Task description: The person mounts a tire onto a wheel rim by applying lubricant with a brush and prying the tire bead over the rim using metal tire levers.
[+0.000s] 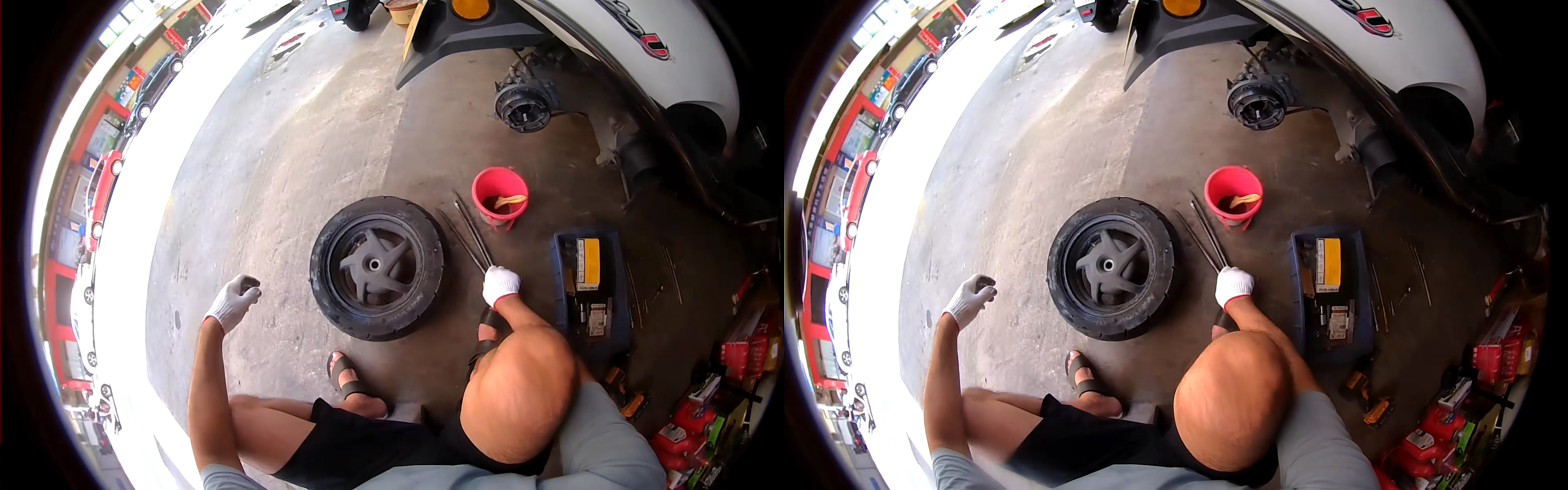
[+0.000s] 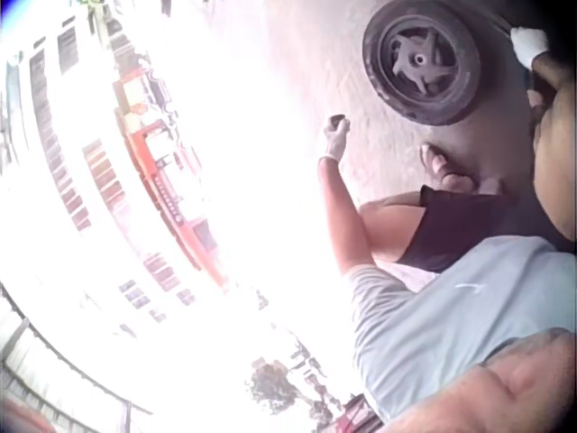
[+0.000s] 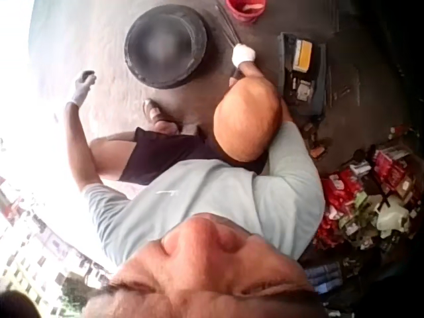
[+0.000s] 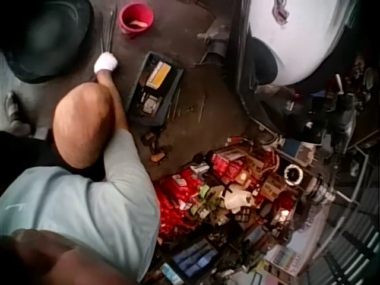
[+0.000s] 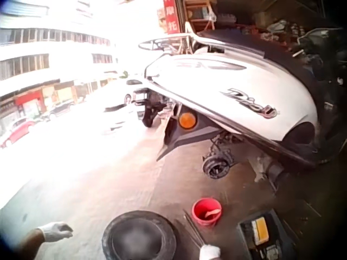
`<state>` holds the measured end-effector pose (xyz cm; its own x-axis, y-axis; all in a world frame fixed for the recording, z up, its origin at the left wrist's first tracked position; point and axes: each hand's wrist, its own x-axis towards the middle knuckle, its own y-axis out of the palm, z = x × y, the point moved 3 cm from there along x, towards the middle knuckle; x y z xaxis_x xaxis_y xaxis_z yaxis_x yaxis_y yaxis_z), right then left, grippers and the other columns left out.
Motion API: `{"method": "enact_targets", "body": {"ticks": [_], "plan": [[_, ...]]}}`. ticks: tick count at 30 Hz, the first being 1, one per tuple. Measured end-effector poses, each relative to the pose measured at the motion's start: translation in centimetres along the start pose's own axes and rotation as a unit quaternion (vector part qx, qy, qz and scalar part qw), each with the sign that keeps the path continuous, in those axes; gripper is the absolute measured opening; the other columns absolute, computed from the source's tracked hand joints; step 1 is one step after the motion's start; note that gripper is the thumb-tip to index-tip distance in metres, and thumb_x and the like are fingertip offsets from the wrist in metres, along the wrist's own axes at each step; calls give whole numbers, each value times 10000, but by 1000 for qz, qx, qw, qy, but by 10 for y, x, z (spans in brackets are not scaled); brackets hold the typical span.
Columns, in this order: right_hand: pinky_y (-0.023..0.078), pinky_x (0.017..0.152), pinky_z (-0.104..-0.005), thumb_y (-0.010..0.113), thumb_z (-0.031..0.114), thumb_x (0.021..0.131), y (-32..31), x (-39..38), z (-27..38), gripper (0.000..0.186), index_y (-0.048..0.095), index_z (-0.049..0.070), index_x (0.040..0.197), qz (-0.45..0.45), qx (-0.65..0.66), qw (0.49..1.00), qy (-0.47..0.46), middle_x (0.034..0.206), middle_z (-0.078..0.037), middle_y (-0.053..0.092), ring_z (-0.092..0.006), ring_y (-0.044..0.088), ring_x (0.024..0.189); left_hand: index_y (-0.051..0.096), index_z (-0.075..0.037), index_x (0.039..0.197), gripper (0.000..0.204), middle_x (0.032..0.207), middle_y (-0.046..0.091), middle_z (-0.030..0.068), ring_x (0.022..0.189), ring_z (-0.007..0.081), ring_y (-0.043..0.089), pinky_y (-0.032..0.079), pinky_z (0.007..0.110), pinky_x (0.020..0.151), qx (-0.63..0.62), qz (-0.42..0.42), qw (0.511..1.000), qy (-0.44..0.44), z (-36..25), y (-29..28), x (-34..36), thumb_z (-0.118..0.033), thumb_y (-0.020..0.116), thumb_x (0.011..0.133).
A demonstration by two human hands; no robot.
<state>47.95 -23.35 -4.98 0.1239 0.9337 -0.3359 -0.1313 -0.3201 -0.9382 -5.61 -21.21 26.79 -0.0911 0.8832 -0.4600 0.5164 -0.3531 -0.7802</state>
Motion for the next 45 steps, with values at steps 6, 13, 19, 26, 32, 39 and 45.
{"method": "enact_targets", "body": {"ticks": [6, 13, 19, 26, 32, 39, 45], "plan": [[573, 728, -446, 613, 178, 846, -2, 11, 14, 220, 712, 74, 1013, 42, -82, 995, -33, 1019, -141, 726, -302, 724, 920, 632, 16, 1144, 367, 984, 699, 112, 888, 168, 643, 506, 311, 792, 5, 0, 999, -31, 25, -5, -4, -277, 612, 923], [558, 822, -491, 596, 269, 850, -33, -1, -9, 307, 667, 9, 995, -41, 80, 996, 5, 1004, -242, 704, -399, 693, 927, 637, -1, 1160, 388, 1049, 710, 145, 956, 222, 666, 508, 346, 871, 10, 13, 1000, 3, 32, -4, 4, -305, 599, 922], [535, 792, -490, 621, 242, 885, -40, -20, -29, 255, 638, 8, 985, -121, 313, 941, 31, 942, -266, 694, -421, 672, 931, 637, -5, 1164, 361, 1028, 704, 104, 914, 181, 643, 506, 332, 841, 50, 10, 998, 42, 13, 3, 7, -270, 603, 922], [417, 577, -251, 543, 172, 1004, -24, -76, -51, 215, 640, 9, 901, 51, 648, 754, 95, 700, 15, 539, -70, 505, 668, 629, 0, 1201, 397, 1146, 693, 158, 1070, 241, 648, 490, 357, 946, 70, 31, 994, 82, -35, 13, -3, -282, 606, 922], [458, 684, -240, 527, 82, 984, -56, -192, -100, 147, 603, 1, 1080, -38, 693, 718, -59, 889, -10, 615, -81, 542, 758, 630, -3, 1181, 395, 1107, 707, 176, 1003, 275, 674, 518, 366, 878, 95, 65, 983, 140, -60, 39, 13, -290, 611, 910], [516, 766, -322, 612, 198, 939, -84, -236, -89, 215, 667, 0, 1002, -99, 634, 759, 105, 859, -104, 693, -206, 652, 811, 606, 13, 1125, 295, 912, 676, 83, 798, 145, 625, 496, 297, 690, 35, 106, 987, 117, -37, 57, 29, -181, 605, 903], [512, 750, -348, 627, 196, 864, -34, -331, -149, 213, 662, 12, 966, -300, 524, 775, 187, 831, -129, 680, -248, 661, 788, 594, -23, 1138, 299, 955, 679, 71, 809, 151, 645, 499, 303, 653, 32, 124, 984, 124, -48, 69, 29, -198, 587, 896]]}}
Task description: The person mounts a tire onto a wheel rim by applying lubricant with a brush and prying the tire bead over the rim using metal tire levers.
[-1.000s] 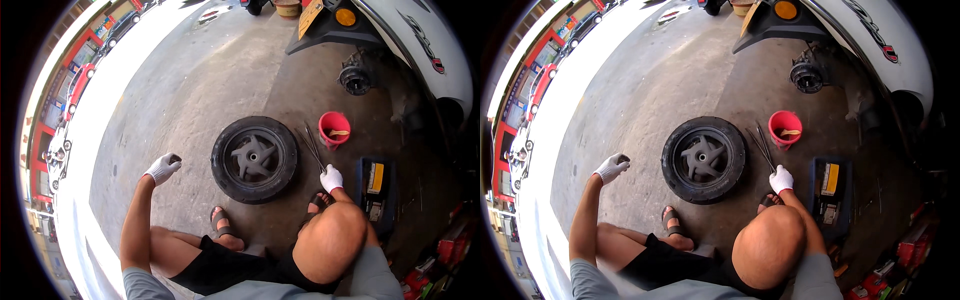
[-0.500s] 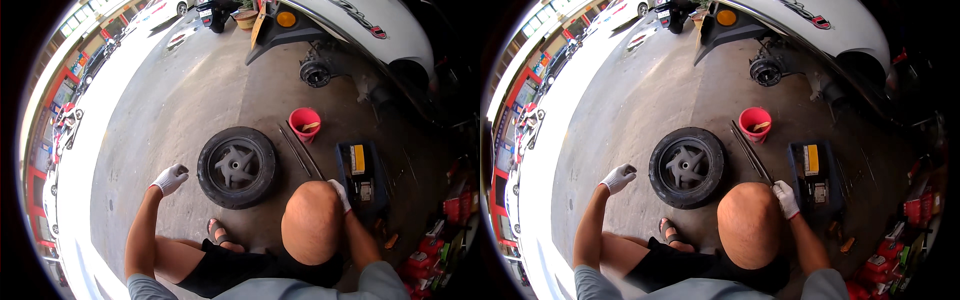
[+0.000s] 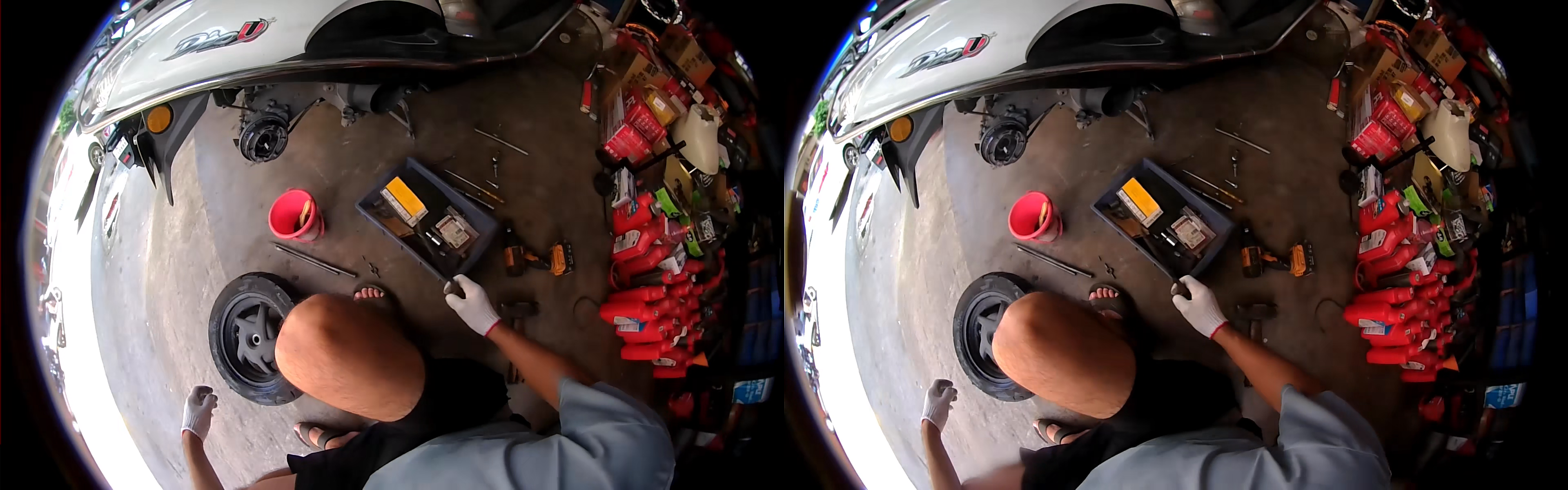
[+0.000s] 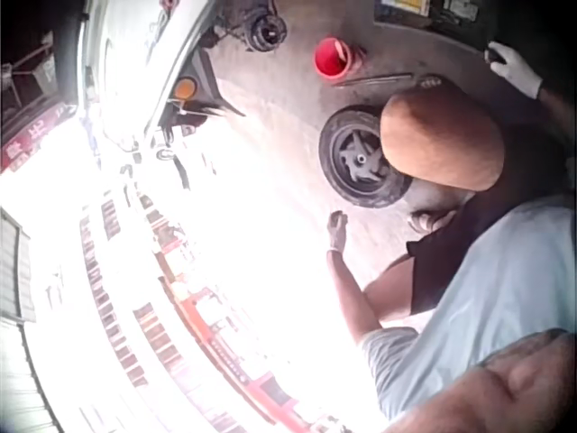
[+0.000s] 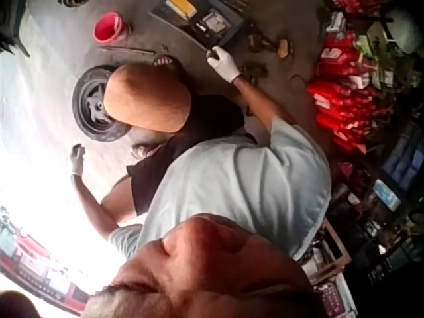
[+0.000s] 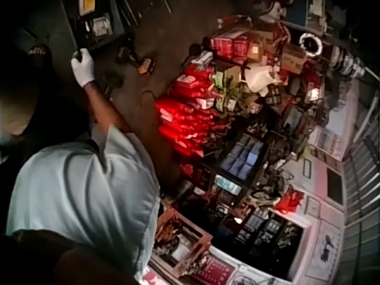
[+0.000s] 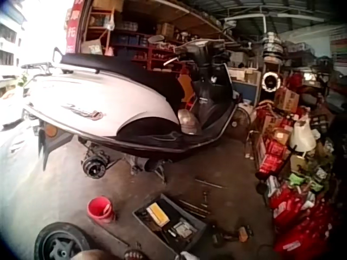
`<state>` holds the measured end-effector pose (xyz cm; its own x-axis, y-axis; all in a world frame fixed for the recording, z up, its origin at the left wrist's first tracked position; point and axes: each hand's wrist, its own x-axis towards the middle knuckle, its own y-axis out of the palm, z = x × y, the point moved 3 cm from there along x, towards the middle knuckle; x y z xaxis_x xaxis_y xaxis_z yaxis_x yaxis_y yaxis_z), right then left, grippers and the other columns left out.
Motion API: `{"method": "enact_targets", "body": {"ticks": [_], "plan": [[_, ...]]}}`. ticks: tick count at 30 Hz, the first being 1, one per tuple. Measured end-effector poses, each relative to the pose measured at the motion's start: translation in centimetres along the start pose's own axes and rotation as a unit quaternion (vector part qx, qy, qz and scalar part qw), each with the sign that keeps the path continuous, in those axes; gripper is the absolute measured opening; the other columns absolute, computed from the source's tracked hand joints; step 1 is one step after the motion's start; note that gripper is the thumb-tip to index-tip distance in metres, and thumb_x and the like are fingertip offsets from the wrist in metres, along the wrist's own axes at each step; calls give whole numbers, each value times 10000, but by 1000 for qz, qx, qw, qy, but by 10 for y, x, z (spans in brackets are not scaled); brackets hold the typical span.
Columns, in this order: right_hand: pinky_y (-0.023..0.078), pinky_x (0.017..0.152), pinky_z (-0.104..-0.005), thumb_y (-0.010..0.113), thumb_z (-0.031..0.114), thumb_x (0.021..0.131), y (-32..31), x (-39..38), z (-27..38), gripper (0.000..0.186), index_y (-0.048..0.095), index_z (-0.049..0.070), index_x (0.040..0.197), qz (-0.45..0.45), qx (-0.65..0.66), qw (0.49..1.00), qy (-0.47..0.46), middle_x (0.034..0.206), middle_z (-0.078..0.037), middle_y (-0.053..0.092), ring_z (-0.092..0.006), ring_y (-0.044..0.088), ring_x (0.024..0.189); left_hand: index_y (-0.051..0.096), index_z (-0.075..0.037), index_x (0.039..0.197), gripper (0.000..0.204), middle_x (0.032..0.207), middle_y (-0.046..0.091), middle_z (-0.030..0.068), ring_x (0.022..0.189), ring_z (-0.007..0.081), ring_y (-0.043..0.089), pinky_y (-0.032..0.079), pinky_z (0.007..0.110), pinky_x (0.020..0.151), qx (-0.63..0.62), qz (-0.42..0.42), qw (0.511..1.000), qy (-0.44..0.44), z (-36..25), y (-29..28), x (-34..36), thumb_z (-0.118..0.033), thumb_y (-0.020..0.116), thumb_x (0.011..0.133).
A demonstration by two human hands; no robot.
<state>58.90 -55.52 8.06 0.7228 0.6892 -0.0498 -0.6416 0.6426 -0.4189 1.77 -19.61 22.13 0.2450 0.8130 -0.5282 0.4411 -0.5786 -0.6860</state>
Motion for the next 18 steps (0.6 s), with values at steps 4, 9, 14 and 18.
{"method": "enact_targets", "body": {"ticks": [4, 9, 14, 18], "plan": [[510, 721, -343, 652, 198, 854, -55, -34, -69, 177, 728, 42, 887, -38, -50, 983, 172, 777, -118, 704, -231, 681, 768, 600, -9, 1128, 307, 913, 676, 78, 800, 145, 637, 496, 301, 659, -5, -14, 1000, -26, 26, -9, -13, -201, 605, 889], [480, 603, -312, 585, -19, 810, -135, -111, -158, 167, 731, 37, 871, -75, -113, 958, 253, 732, -33, 655, -134, 602, 651, 634, 19, 1157, 379, 972, 701, 137, 905, 228, 654, 510, 341, 833, 70, -28, 997, 22, 31, -5, 0, -265, 620, 906], [489, 729, -393, 614, 116, 919, -128, -174, -184, 143, 643, -24, 930, -34, -225, 929, 291, 819, -126, 668, -246, 609, 737, 635, -5, 1202, 422, 1106, 703, 175, 1035, 265, 665, 506, 362, 914, 148, -16, 989, -14, -6, -13, -29, -308, 596, 910], [463, 1016, -443, 643, 266, 952, -93, -183, -194, 527, 506, -33, 1364, 65, -325, 885, 328, 1316, -266, 592, -388, 580, 1212, 630, -20, 1196, 408, 1119, 701, 186, 1058, 303, 667, 507, 384, 923, 144, -39, 988, -28, 3, -24, -49, -308, 593, 909]]}}
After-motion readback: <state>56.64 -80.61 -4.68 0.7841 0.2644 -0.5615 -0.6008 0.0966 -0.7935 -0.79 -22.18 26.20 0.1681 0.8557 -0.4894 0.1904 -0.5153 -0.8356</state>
